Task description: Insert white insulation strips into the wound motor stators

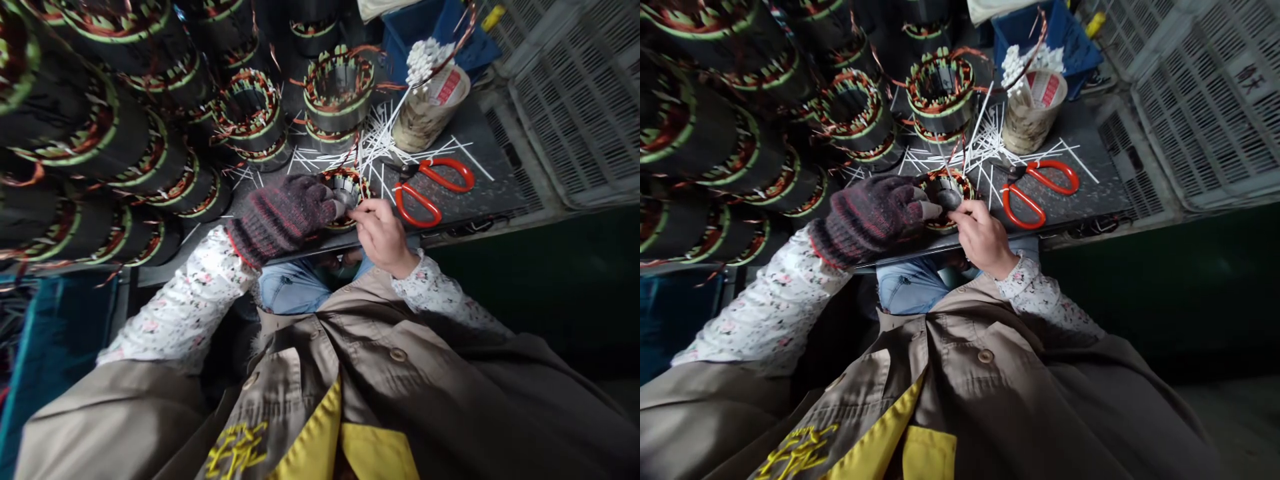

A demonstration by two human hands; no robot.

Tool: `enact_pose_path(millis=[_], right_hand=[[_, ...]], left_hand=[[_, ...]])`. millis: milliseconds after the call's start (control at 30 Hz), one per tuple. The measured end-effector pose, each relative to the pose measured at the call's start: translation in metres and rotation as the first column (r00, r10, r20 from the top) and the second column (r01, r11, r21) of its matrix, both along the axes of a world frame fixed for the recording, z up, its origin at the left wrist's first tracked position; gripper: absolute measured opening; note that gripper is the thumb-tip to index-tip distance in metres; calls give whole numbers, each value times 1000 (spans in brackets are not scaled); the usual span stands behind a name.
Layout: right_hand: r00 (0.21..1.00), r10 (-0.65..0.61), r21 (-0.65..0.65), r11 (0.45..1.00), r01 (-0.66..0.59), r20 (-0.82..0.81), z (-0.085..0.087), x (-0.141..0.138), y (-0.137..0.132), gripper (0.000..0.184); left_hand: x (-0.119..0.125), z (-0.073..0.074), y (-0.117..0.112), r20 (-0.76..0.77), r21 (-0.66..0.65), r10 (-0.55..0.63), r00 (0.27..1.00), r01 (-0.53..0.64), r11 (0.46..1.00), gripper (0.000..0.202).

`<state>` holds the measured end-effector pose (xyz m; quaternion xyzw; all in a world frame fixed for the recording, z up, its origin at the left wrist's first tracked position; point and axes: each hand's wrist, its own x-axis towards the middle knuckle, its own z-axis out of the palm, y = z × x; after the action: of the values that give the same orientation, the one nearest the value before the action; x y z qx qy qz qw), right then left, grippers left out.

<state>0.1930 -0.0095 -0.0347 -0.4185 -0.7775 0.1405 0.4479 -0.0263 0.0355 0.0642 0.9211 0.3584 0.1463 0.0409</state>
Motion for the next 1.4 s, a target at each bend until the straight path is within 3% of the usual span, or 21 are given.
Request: enact_pose_path(millis=[100,133,233,333,400,467,533,600,667,733,833,933,1033,1100,1233,1400], right_hand=[[1000,22,-3,1000,-22,-6,9,2,-1,26],[1000,17,21,1000,-16,-22,13,5,2,21],[976,-130,121,981,153,-176,26,26,28,11],[889,-348,175,895,409,-298,33,59,83,11],[876,-416,204,861,466,-244,34,80,125,16],[875,-459,206,851,483,-158,33,94,161,23],[871,-485,175,854,490,-75,32,101,183,31],[874,-484,139,864,484,-40,34,102,190,34],[888,-452,130,879,459,-81,42,99,180,29],[902,-392,137,898,418,-184,54,92,155,19],[908,-268,139,935,325,-322,72,72,102,16],[967,-138,196,964,181,-214,74,48,52,18],[996,6,242,970,16,-91,61,36,18,18],[993,57,233,972,-32,-101,54,34,0,18],[966,112,91,991,-93,-234,45,32,-27,22],[948,129,-110,980,-167,-292,42,31,-37,28]], left_hand=[[2,8,6,-303,-44,-264,915,264,964,28],[2,11,7,-321,-22,-275,906,284,959,27],[-1,19,5,-234,107,-268,935,298,948,25],[-2,20,6,-170,176,-362,916,390,904,25],[-1,14,9,-133,125,-424,896,440,889,30],[-1,3,11,-55,60,-411,910,414,908,30],[-1,-14,9,38,59,-347,937,345,937,23],[0,-32,1,115,134,-276,954,260,956,16],[4,-48,-12,177,283,-189,966,134,950,15],[12,-58,-24,234,425,-81,969,-27,905,19],[25,-61,-36,276,461,50,960,-178,869,22],[30,-58,-38,312,410,89,946,-218,886,23],[31,-55,-37,336,306,85,938,-194,932,28],[32,-53,-39,339,288,87,937,-191,938,35],[33,-55,-44,358,351,70,931,-204,914,51],[31,-64,-45,267,347,161,950,-250,904,64]])
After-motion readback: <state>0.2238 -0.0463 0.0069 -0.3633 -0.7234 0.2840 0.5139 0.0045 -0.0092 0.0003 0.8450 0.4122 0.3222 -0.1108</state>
